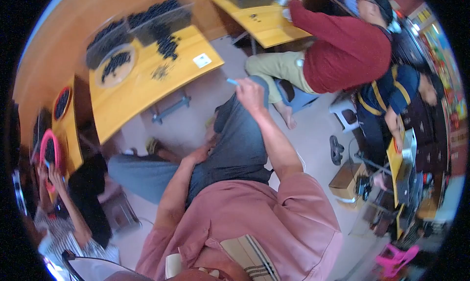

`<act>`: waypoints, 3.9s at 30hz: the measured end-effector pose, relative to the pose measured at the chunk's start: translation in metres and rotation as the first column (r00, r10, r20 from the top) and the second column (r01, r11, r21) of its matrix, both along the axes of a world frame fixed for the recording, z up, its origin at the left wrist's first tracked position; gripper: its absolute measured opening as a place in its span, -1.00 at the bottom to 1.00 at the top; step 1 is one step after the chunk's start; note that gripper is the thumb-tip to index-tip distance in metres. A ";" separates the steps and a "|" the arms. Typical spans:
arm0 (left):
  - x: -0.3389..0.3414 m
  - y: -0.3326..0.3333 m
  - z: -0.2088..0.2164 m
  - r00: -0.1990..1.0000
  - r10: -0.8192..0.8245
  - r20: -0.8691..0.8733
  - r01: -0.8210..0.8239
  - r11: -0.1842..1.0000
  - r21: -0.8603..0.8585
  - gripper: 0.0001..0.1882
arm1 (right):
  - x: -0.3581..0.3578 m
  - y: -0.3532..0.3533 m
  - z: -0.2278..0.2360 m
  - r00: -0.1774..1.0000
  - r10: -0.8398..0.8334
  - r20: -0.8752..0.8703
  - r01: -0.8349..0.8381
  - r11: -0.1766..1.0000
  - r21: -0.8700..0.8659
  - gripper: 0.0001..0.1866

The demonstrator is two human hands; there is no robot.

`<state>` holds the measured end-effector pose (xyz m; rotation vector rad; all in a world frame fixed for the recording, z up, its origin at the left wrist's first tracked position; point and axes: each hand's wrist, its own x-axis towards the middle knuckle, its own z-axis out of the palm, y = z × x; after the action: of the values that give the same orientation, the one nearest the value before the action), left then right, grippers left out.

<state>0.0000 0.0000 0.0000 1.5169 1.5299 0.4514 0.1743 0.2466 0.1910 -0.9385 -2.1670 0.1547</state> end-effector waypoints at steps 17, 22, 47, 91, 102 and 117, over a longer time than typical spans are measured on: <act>0.012 -0.034 0.077 0.979 0.186 -0.080 -0.202 0.884 -0.422 -0.44 | -0.042 -0.009 0.008 0.960 0.245 -0.135 -0.242 0.969 0.041 -0.88; 0.017 -0.048 -0.032 0.975 0.218 -0.032 -0.212 0.887 -0.409 -0.39 | -0.062 -0.003 0.019 0.969 0.235 -0.070 -0.237 0.971 -0.017 -0.87; -0.021 0.001 -0.001 0.997 0.078 -0.001 -0.074 0.944 -0.322 -0.18 | -0.027 0.051 -0.024 0.978 -0.054 0.201 0.115 0.944 -0.308 -0.88; -0.147 0.061 0.272 0.979 0.095 0.180 -0.140 0.957 0.254 -0.67 | -0.092 -0.037 -0.051 0.951 0.002 -0.309 -0.158 0.862 -0.482 -0.82; -0.269 0.275 0.241 0.649 0.441 -0.620 0.033 0.798 0.602 -0.34 | -0.068 -0.024 -0.057 0.947 0.053 -0.316 -0.222 0.821 -0.527 -0.82; -0.269 0.261 0.224 0.661 0.504 -0.556 -0.126 0.805 0.580 -0.30 | -0.009 -0.004 -0.059 0.942 -0.049 -0.333 -0.167 0.790 -0.590 -0.82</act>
<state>-0.2692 0.2608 0.2240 1.9418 2.4659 0.5490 0.1649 0.2424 0.1323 -1.0929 -1.8383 1.0338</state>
